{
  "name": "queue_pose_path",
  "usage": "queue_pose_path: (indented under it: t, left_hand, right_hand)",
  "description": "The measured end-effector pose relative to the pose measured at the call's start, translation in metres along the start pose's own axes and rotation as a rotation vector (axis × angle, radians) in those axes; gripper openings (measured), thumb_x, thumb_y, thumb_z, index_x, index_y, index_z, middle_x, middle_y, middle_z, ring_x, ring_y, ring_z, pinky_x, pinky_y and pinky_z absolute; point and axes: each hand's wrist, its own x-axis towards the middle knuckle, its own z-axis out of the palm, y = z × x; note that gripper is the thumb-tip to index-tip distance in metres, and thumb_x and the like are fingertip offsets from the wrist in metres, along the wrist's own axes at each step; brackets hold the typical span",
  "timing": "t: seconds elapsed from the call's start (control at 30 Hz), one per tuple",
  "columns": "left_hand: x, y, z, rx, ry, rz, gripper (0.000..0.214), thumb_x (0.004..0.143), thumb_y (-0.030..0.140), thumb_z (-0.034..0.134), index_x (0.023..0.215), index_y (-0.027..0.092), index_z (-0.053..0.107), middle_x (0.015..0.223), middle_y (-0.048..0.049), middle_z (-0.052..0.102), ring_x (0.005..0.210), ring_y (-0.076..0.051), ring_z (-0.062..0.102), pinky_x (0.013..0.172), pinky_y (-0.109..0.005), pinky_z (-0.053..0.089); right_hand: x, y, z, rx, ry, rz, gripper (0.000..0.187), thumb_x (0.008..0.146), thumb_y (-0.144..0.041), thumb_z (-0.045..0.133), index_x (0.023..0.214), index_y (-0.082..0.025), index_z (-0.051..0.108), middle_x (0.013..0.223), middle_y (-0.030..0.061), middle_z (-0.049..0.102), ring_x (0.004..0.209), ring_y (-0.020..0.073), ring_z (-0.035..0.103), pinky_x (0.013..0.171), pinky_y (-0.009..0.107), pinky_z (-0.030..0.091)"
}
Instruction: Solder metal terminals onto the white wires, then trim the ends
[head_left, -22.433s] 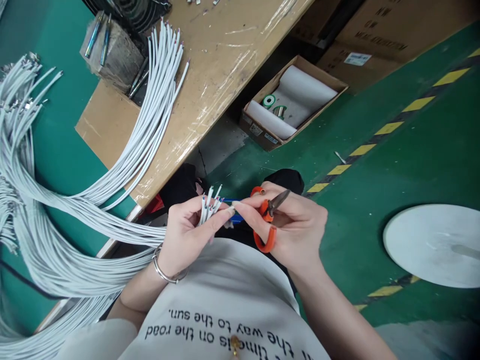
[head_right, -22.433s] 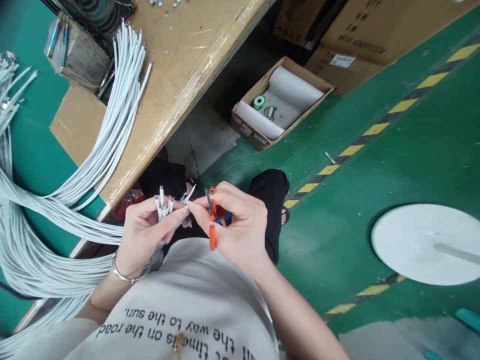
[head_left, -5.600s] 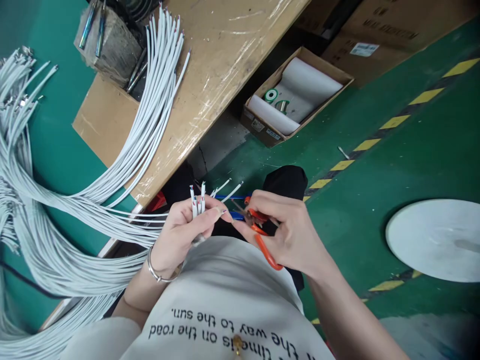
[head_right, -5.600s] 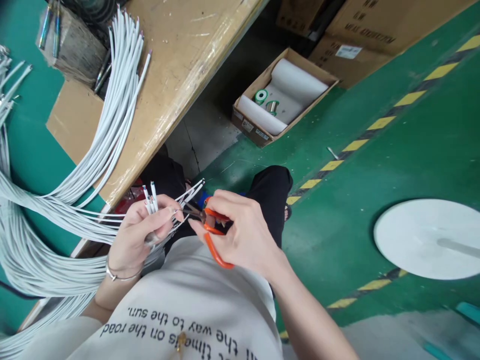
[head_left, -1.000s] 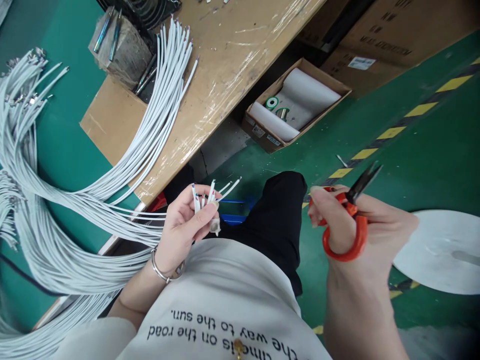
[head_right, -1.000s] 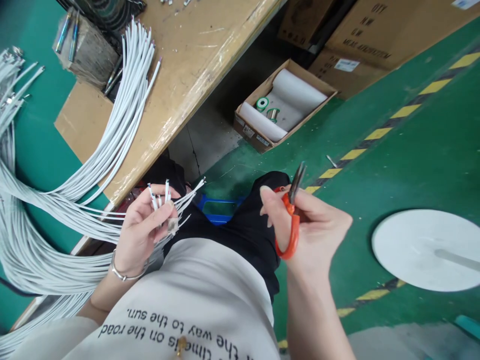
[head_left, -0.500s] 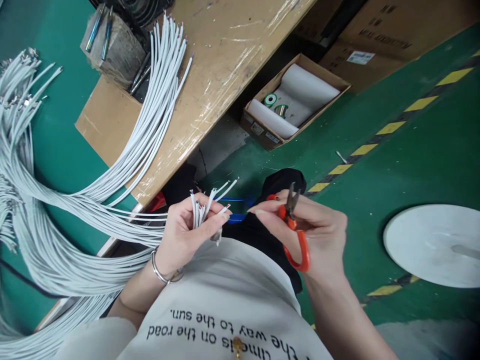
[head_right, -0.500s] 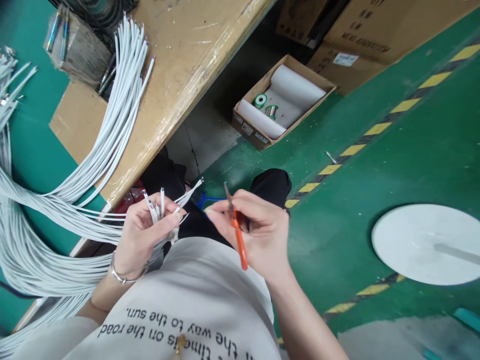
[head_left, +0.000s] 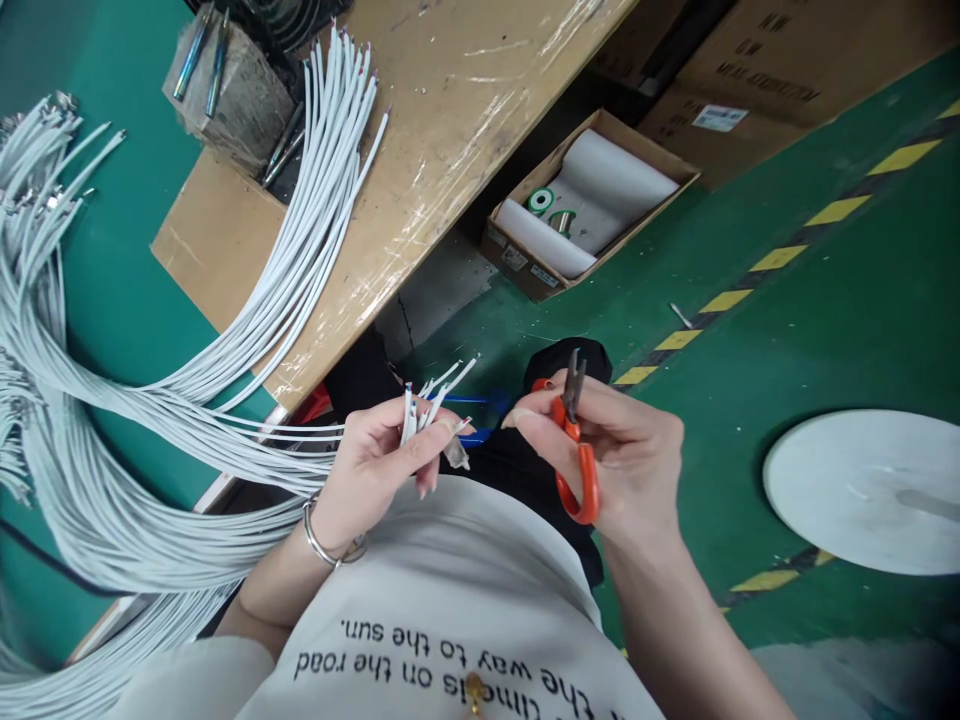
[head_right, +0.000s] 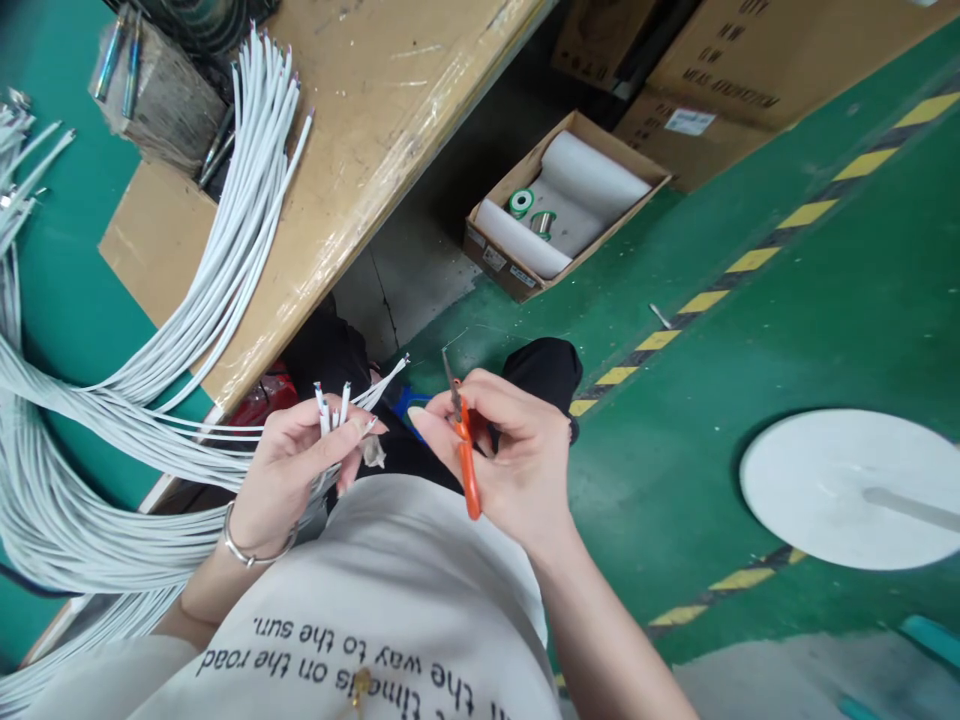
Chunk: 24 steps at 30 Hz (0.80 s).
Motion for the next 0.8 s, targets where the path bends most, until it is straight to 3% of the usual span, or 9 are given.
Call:
queue_pose_path:
  t: [0.1,0.2,0.4,0.67,0.8]
  left_hand:
    - [0.001,-0.002,-0.001,0.014,-0.043,0.009,0.024,0.09,0.04,0.08,0.086,0.016,0.081,0.077,-0.0061,0.076,0.057,-0.012,0.061,0.057,-0.026,0.054]
    - [0.0,-0.002,-0.002,0.044,-0.076,0.009,0.023,0.092,0.039,0.079,0.086,0.016,0.081,0.071,-0.0041,0.073,0.058,-0.012,0.061,0.06,-0.026,0.054]
    - [-0.003,-0.002,-0.003,0.137,-0.115,0.025,0.027,0.093,0.042,0.077,0.082,0.017,0.08,0.066,-0.0028,0.071,0.061,-0.014,0.061,0.065,-0.029,0.052]
    - [-0.003,-0.004,-0.002,0.215,-0.051,0.24,0.017,0.099,0.032,0.072,0.105,0.021,0.084,0.109,-0.0094,0.078,0.108,-0.024,0.07,0.1,-0.035,0.052]
    - [-0.003,-0.005,0.001,0.241,-0.063,0.202,0.016,0.099,0.032,0.072,0.093,0.02,0.082,0.087,-0.0045,0.074,0.083,-0.018,0.067,0.082,-0.03,0.052]
  right_hand:
    - [0.003,-0.004,-0.001,0.028,0.006,0.014,0.004,0.082,-0.024,0.084,0.08,-0.025,0.082,0.063,-0.0031,0.056,0.052,0.0099,0.038,0.046,0.028,0.027]
    - [0.01,-0.011,0.002,0.067,-0.06,0.008,0.011,0.079,-0.02,0.086,0.088,-0.026,0.085,0.062,-0.0043,0.053,0.053,0.0092,0.039,0.047,0.027,0.029]
    - [0.021,-0.02,0.013,0.133,-0.187,0.032,0.007,0.082,-0.029,0.087,0.083,-0.023,0.084,0.064,-0.0028,0.058,0.054,0.0089,0.045,0.047,0.026,0.035]
    - [0.022,-0.019,0.006,0.072,-0.213,0.032,0.038,0.083,-0.045,0.087,0.061,-0.019,0.07,0.059,-0.0027,0.052,0.056,0.01,0.042,0.049,0.027,0.032]
    - [0.022,-0.017,0.005,0.069,-0.244,0.021,0.041,0.083,-0.042,0.088,0.058,-0.019,0.066,0.059,-0.0022,0.054,0.054,0.0101,0.043,0.048,0.028,0.031]
